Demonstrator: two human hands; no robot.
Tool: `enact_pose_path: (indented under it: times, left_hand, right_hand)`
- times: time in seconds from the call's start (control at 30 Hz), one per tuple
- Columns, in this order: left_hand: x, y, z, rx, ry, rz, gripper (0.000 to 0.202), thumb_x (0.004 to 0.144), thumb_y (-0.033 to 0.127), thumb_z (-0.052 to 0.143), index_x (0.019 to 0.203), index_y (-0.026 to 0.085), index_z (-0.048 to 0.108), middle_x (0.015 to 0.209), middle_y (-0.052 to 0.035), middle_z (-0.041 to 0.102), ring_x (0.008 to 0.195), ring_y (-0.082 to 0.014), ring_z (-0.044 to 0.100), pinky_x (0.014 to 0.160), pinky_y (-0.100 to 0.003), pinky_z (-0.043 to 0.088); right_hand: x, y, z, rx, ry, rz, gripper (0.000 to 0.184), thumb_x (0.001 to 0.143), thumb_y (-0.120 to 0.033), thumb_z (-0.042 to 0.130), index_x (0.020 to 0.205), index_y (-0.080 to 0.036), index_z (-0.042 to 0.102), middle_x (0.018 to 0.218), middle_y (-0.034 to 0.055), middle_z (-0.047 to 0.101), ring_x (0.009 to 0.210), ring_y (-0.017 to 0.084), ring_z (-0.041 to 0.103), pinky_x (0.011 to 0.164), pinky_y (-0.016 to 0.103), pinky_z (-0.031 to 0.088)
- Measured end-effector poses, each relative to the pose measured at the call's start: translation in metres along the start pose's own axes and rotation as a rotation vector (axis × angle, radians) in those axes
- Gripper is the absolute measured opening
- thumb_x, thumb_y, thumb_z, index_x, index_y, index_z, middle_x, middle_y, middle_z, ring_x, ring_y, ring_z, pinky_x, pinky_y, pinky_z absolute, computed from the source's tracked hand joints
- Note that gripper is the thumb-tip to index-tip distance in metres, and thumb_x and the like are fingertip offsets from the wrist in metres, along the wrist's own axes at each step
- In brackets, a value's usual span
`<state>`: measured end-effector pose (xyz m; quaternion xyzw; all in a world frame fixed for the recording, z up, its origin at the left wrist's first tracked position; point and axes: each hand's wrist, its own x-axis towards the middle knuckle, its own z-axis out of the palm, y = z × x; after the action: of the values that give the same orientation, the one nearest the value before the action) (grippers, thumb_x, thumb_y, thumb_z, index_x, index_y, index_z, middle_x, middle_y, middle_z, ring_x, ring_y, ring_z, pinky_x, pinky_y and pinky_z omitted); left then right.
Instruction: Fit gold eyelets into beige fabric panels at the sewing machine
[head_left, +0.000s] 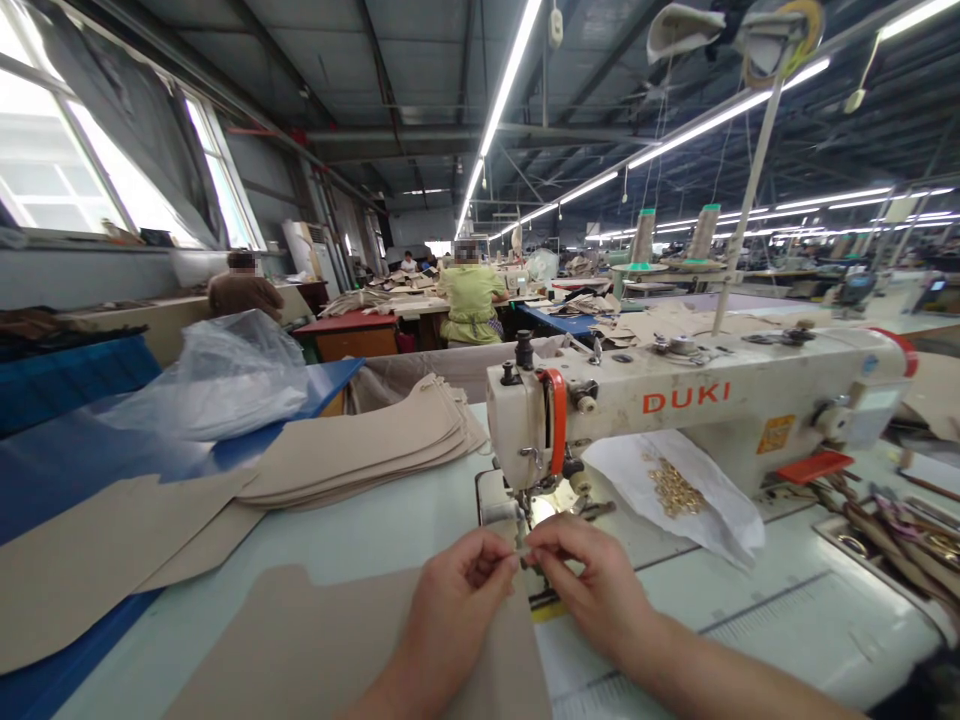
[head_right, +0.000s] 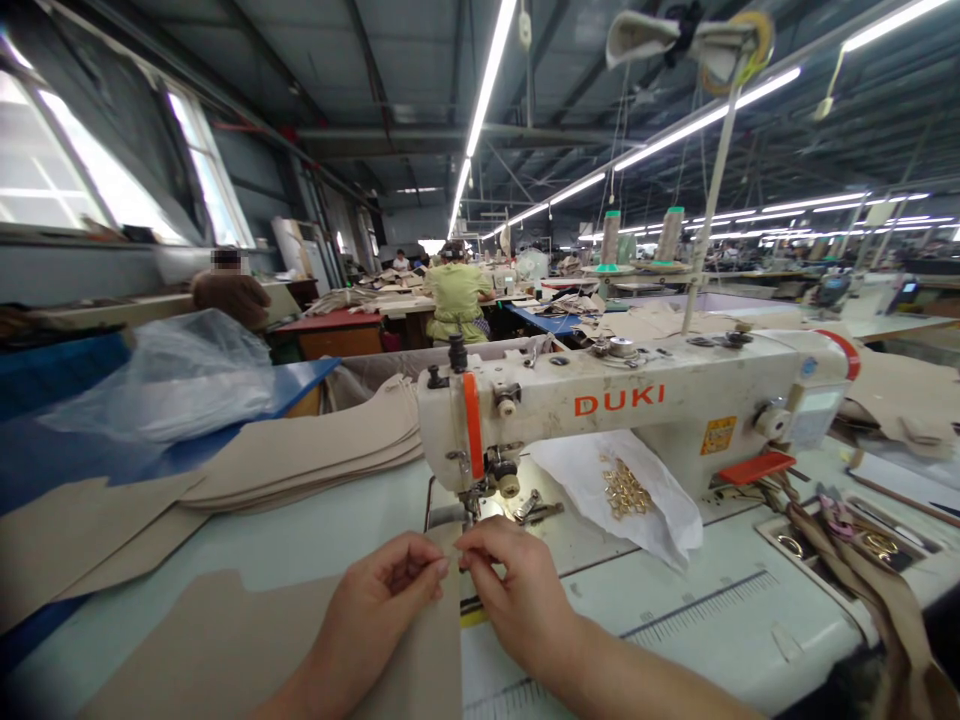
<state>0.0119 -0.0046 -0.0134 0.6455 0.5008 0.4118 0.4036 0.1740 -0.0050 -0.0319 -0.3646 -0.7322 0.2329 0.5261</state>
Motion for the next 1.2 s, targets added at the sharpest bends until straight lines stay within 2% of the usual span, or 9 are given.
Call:
enact_pose_path:
  times: [0.3, 0.6, 0.73, 0.93, 1.0, 1.1, 1.2]
  left_hand:
    - [-0.0019, 0.0001, 0.0021, 0.079, -0.035, 0.050, 0.014, 0.073, 0.027, 0.054, 0.066, 0.017, 0.059, 0.059, 0.0011, 0.056, 0.056, -0.0137, 0.052, 0.055, -0.022, 0.040]
    - [-0.0011, 0.0007, 0.0014, 0.019, -0.049, -0.012, 0.013, 0.071, 0.028, 0.055, 0.065, 0.017, 0.057, 0.054, 0.0025, 0.054, 0.052, -0.0129, 0.050, 0.052, -0.022, 0.038]
    - [-0.0025, 0.0011, 0.0021, 0.023, -0.058, -0.009, 0.013, 0.070, 0.028, 0.055, 0.064, 0.017, 0.057, 0.054, 0.0027, 0.053, 0.052, -0.0128, 0.050, 0.052, -0.022, 0.038]
    - [0.0003, -0.0019, 0.0043, -0.037, -0.096, -0.033, 0.013, 0.068, 0.029, 0.057, 0.064, 0.017, 0.058, 0.055, 0.0023, 0.056, 0.055, -0.0132, 0.052, 0.055, -0.023, 0.040]
    - [0.0032, -0.0020, 0.0031, -0.086, -0.080, -0.072, 0.013, 0.067, 0.029, 0.059, 0.064, 0.017, 0.058, 0.054, 0.0028, 0.056, 0.054, -0.0129, 0.053, 0.056, -0.023, 0.041]
    - [0.0066, -0.0003, 0.0008, -0.160, -0.055, -0.122, 0.015, 0.065, 0.031, 0.060, 0.067, 0.016, 0.059, 0.054, 0.0024, 0.058, 0.053, -0.0129, 0.054, 0.057, -0.024, 0.043]
    - [0.0064, 0.0023, 0.0001, -0.203, -0.068, -0.136, 0.017, 0.064, 0.031, 0.061, 0.070, 0.016, 0.060, 0.057, 0.0011, 0.061, 0.055, -0.0135, 0.056, 0.059, -0.026, 0.046]
  right_hand:
    - [0.0015, -0.0059, -0.0007, -0.105, -0.057, -0.066, 0.021, 0.074, -0.001, 0.046, 0.080, -0.016, 0.059, 0.076, 0.0020, 0.059, 0.074, 0.012, 0.055, 0.068, 0.020, 0.041]
    - [0.0000, -0.0038, -0.0027, -0.062, -0.068, -0.021, 0.021, 0.078, -0.003, 0.046, 0.083, -0.016, 0.061, 0.076, 0.0007, 0.061, 0.073, 0.010, 0.055, 0.068, 0.018, 0.040]
    - [0.0000, -0.0018, -0.0027, -0.052, -0.072, -0.003, 0.021, 0.075, -0.001, 0.045, 0.078, -0.016, 0.059, 0.073, -0.0007, 0.059, 0.069, 0.009, 0.053, 0.065, 0.017, 0.039]
    - [0.0007, -0.0061, 0.0000, -0.132, -0.129, -0.061, 0.018, 0.073, -0.002, 0.044, 0.078, -0.016, 0.054, 0.076, 0.0018, 0.055, 0.074, 0.013, 0.051, 0.066, 0.022, 0.038]
    - [0.0009, -0.0093, -0.0006, -0.090, -0.140, -0.011, 0.014, 0.076, -0.006, 0.045, 0.079, -0.016, 0.055, 0.078, 0.0026, 0.054, 0.075, 0.013, 0.051, 0.067, 0.023, 0.039]
    - [0.0014, -0.0086, -0.0013, 0.140, -0.122, 0.202, 0.010, 0.083, -0.017, 0.049, 0.087, -0.016, 0.058, 0.080, 0.0031, 0.058, 0.073, 0.013, 0.056, 0.066, 0.023, 0.043]
    - [0.0023, -0.0012, 0.0005, 0.388, -0.110, 0.375, 0.013, 0.080, -0.026, 0.059, 0.085, -0.014, 0.060, 0.072, 0.0018, 0.061, 0.066, 0.012, 0.058, 0.062, 0.023, 0.044]
